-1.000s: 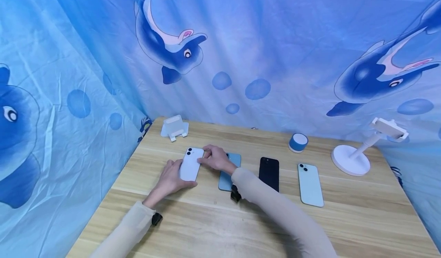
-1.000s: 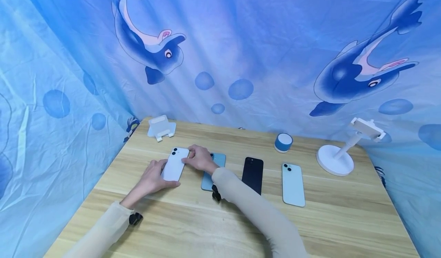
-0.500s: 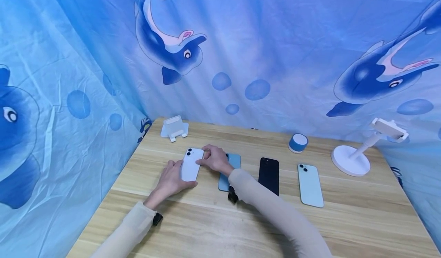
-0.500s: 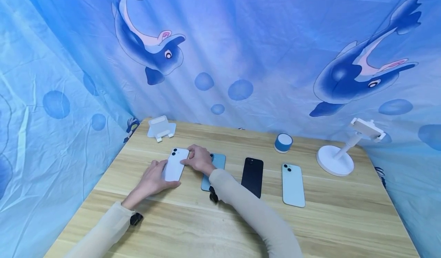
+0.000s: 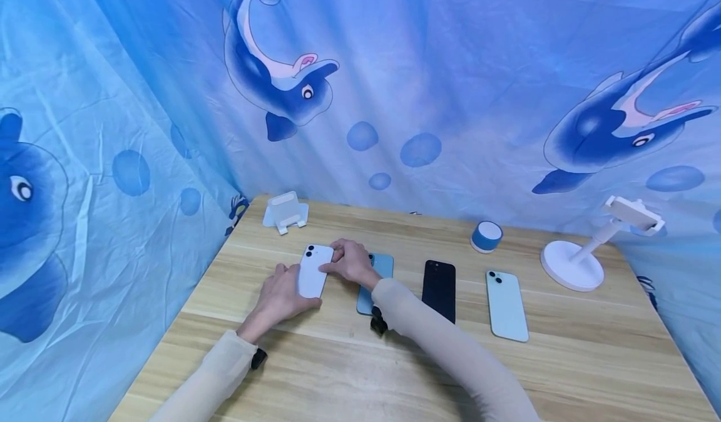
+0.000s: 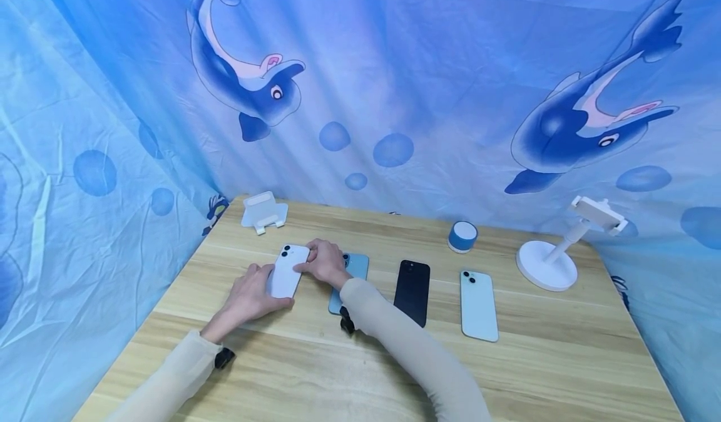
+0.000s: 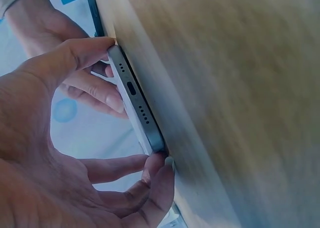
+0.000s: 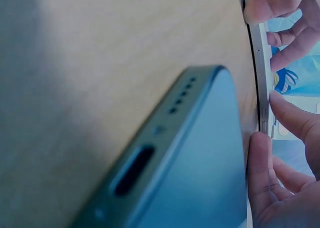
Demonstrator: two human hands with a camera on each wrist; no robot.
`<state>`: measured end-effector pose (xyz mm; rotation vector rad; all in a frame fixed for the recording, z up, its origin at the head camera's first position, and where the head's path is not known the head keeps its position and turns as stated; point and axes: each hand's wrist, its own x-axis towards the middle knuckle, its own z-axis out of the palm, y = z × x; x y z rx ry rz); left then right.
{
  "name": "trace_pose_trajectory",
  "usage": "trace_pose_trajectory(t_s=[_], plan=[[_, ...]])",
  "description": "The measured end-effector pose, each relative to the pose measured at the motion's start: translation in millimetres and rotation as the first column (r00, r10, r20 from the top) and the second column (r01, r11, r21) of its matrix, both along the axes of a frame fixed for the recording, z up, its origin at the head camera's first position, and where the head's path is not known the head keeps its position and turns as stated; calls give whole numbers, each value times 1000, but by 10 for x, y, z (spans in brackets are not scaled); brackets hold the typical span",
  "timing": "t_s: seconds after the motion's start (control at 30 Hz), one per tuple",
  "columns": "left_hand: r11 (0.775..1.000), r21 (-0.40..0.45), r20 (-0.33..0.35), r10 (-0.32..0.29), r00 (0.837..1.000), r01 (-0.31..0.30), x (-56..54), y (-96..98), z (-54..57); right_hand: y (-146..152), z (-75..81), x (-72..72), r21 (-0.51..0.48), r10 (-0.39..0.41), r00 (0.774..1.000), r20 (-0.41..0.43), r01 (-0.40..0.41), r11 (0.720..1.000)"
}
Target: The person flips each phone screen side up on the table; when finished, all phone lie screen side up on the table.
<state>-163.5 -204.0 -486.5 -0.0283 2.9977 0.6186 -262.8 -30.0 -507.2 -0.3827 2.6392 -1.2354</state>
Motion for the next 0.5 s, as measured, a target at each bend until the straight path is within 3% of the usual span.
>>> trace_pose_trajectory(t_s=[0.3, 0.5], plan=[[1000, 22, -6, 1, 1000, -1, -13, -38, 3, 6, 18, 9, -17, 1, 999, 34, 0, 1000], [998, 70, 7, 4, 1000, -5, 17, -37, 25, 43, 36, 34, -149, 30, 994, 101, -14, 989]])
